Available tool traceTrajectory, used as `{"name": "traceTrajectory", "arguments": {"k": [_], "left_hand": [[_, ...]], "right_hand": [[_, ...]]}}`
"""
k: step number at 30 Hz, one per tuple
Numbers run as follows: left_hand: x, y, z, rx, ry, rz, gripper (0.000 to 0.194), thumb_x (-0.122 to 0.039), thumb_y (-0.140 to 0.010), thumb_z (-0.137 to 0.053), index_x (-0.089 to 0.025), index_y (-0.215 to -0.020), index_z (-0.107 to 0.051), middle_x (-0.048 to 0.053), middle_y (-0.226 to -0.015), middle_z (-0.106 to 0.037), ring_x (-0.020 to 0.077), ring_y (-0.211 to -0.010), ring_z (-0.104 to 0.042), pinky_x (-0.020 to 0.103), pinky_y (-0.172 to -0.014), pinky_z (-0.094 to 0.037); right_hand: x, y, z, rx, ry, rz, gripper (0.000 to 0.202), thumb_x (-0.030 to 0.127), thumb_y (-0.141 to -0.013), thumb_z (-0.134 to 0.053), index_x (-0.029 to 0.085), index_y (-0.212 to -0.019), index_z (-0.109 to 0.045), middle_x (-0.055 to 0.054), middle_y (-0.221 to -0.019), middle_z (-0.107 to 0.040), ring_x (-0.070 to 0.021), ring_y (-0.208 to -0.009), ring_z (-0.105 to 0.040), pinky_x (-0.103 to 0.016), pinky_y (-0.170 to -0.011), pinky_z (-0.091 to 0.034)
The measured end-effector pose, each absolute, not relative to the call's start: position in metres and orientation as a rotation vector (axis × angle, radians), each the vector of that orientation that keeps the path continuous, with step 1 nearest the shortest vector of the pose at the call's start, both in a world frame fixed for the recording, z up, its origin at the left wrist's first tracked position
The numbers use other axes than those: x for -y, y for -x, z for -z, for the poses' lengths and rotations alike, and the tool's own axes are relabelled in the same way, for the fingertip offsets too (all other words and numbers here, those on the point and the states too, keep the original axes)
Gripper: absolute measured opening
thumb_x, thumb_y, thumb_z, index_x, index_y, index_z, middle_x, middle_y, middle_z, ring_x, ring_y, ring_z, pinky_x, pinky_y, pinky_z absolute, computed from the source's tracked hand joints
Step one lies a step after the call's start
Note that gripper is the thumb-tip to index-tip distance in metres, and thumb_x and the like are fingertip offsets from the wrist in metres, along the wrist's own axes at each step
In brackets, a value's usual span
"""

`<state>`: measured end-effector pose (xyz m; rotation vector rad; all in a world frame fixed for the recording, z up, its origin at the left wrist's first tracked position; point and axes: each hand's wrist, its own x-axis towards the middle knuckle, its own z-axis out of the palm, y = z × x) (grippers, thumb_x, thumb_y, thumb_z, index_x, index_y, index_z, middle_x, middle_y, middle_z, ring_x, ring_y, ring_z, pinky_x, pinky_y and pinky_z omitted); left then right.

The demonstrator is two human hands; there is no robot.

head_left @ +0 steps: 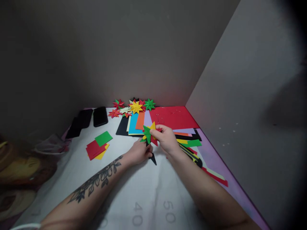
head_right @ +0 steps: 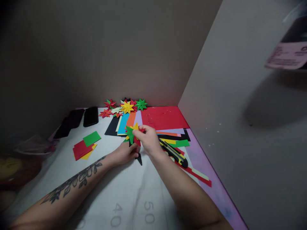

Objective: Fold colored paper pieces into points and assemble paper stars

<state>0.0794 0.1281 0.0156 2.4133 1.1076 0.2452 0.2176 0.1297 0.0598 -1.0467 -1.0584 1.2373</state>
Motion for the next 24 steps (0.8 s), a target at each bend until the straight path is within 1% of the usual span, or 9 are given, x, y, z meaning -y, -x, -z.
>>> {"name": "traceTrajectory", "arguments": {"k": [2, 4, 6, 11, 13, 16, 18, 24], "left_hand": [[-0.124, -0.076, -0.017, -1.080, -2.335, -0.310, 0.005, -0.021, -0.076, -0.053, -0.018, -0.073, -0.056, 0.003, -0.073, -0.059, 0.0169, -0.069, -0.051, 0.027, -0.061, -0.035], [-0.116, -0.068, -0.018, -1.051, -2.200, -0.436, 0.010, -0.021, -0.080, -0.048, -0.018, -0.071, -0.053, 0.002, -0.071, -0.057, 0.0148, -0.066, -0.050, 0.025, -0.060, -0.036], [-0.109, -0.056, -0.021, -1.060, -2.012, -0.567, 0.012, -0.024, -0.083, -0.045, -0.018, -0.073, -0.050, 0.000, -0.069, -0.056, 0.0132, -0.063, -0.049, 0.024, -0.058, -0.037], [-0.103, -0.021, -0.030, -1.203, -1.542, -0.812, 0.010, -0.029, -0.081, -0.051, -0.020, -0.078, -0.048, -0.004, -0.060, -0.054, 0.0114, -0.055, -0.052, 0.022, -0.055, -0.039], [-0.108, -0.012, -0.033, -1.258, -1.440, -0.903, 0.011, -0.028, -0.078, -0.054, -0.019, -0.081, -0.049, -0.004, -0.061, -0.056, 0.0115, -0.057, -0.054, 0.022, -0.056, -0.040], [-0.116, -0.005, -0.031, -1.297, -1.402, -0.984, 0.017, -0.028, -0.074, -0.059, -0.018, -0.087, -0.055, 0.000, -0.070, -0.060, 0.0132, -0.065, -0.057, 0.023, -0.060, -0.042], [-0.119, -0.003, -0.027, -1.305, -1.380, -1.010, 0.020, -0.029, -0.071, -0.062, -0.016, -0.087, -0.059, 0.002, -0.075, -0.062, 0.0143, -0.068, -0.058, 0.024, -0.061, -0.043], [-0.119, 0.000, -0.013, -1.332, -1.261, -1.014, 0.021, -0.031, -0.070, -0.064, -0.016, -0.084, -0.064, 0.002, -0.073, -0.064, 0.0134, -0.064, -0.057, 0.023, -0.059, -0.044]], "right_hand": [[-0.131, -0.216, -0.055, 1.061, 1.069, -1.232, 0.024, 0.028, -0.062, -0.064, 0.017, -0.054, -0.045, 0.008, -0.049, -0.038, -0.0065, -0.046, -0.032, -0.020, -0.046, -0.027], [-0.133, -0.213, -0.048, 1.052, 1.075, -1.223, 0.023, 0.027, -0.063, -0.063, 0.017, -0.054, -0.045, 0.007, -0.050, -0.039, -0.0065, -0.046, -0.033, -0.020, -0.046, -0.027], [-0.135, -0.211, -0.038, 1.024, 1.085, -1.212, 0.022, 0.028, -0.064, -0.063, 0.017, -0.056, -0.045, 0.007, -0.050, -0.039, -0.0067, -0.046, -0.033, -0.020, -0.046, -0.027], [-0.137, -0.201, -0.017, 1.038, 1.176, -1.129, 0.021, 0.029, -0.066, -0.063, 0.017, -0.058, -0.048, 0.007, -0.050, -0.040, -0.0067, -0.045, -0.033, -0.019, -0.044, -0.026], [-0.137, -0.194, -0.014, 1.085, 1.217, -1.110, 0.021, 0.030, -0.067, -0.062, 0.017, -0.058, -0.049, 0.007, -0.050, -0.039, -0.0069, -0.045, -0.032, -0.020, -0.044, -0.027], [-0.137, -0.183, -0.016, 1.182, 1.280, -1.060, 0.021, 0.031, -0.068, -0.061, 0.017, -0.059, -0.050, 0.006, -0.050, -0.039, -0.0074, -0.046, -0.033, -0.020, -0.044, -0.028], [-0.138, -0.176, -0.018, 1.232, 1.303, -1.028, 0.020, 0.032, -0.069, -0.060, 0.017, -0.060, -0.051, 0.005, -0.051, -0.041, -0.0080, -0.048, -0.036, -0.020, -0.046, -0.030], [-0.134, -0.165, -0.013, 1.272, 1.353, -1.010, 0.020, 0.032, -0.070, -0.059, 0.017, -0.060, -0.050, 0.005, -0.052, -0.043, -0.0090, -0.049, -0.039, -0.020, -0.048, -0.032]]}}
